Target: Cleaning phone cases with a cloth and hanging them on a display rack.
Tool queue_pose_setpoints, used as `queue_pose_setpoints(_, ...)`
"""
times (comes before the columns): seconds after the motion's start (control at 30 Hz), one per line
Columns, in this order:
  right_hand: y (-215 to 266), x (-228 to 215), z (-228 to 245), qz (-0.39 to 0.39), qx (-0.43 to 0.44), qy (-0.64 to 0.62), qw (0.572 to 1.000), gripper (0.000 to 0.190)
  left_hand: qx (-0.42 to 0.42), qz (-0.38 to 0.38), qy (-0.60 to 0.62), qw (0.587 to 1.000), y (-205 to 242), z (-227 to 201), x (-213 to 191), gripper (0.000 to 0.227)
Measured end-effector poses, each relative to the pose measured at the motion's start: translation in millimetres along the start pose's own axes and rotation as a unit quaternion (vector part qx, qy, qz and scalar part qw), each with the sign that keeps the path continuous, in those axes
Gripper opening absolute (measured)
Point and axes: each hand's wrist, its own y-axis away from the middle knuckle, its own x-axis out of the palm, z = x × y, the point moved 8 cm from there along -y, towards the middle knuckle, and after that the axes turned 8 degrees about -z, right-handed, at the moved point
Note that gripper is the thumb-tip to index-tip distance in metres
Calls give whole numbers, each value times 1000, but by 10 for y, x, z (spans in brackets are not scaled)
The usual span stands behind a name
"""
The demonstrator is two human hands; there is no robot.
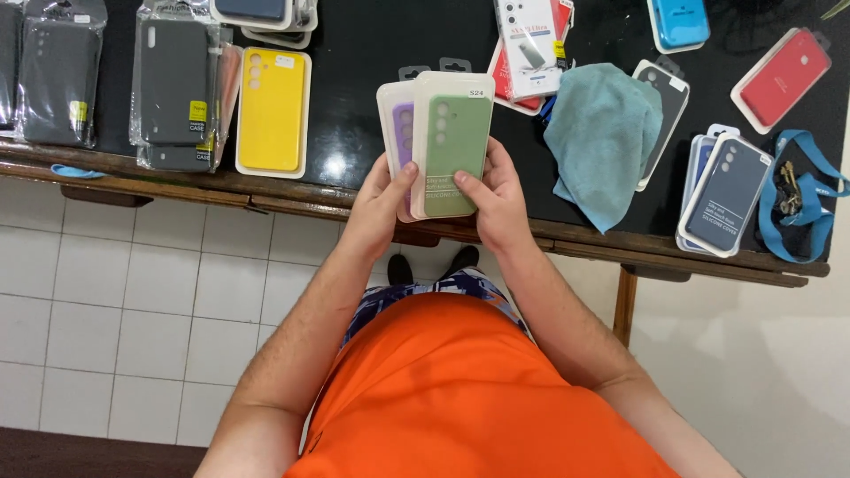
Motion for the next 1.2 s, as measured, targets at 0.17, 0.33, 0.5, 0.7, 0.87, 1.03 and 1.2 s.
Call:
queue_pose_setpoints(0.17,45,133,115,23,18,20,999,65,32,2,-28,999,182,-331,172,72)
queue_pose_setpoints(0.33,35,175,135,40,17,32,999,68,43,14,-28,999,180,-417,213,72)
queue_pose_setpoints(0.5,26,127,97,31,20,28,999,69,41,-7,-33,999,106,-311,137,74)
queue_pose_setpoints(0.7,2,110,33,26,8,23,999,66,66,-24,-10,997,79,-385,120,68)
queue_pose_setpoints(0.87,47,168,-6,9,-4,11,1000,63,119,-50,40,991,67,-548,111,47)
queue_pose_setpoints(1.03,83,208,-27,2,-15,16,1000,61,130,-94,25,987,52,-430,7,52)
queue_pose_setpoints(1.2,110,202,-49,-6,-18,9,1000,59,113,-88,27,989,81,-432,32,51)
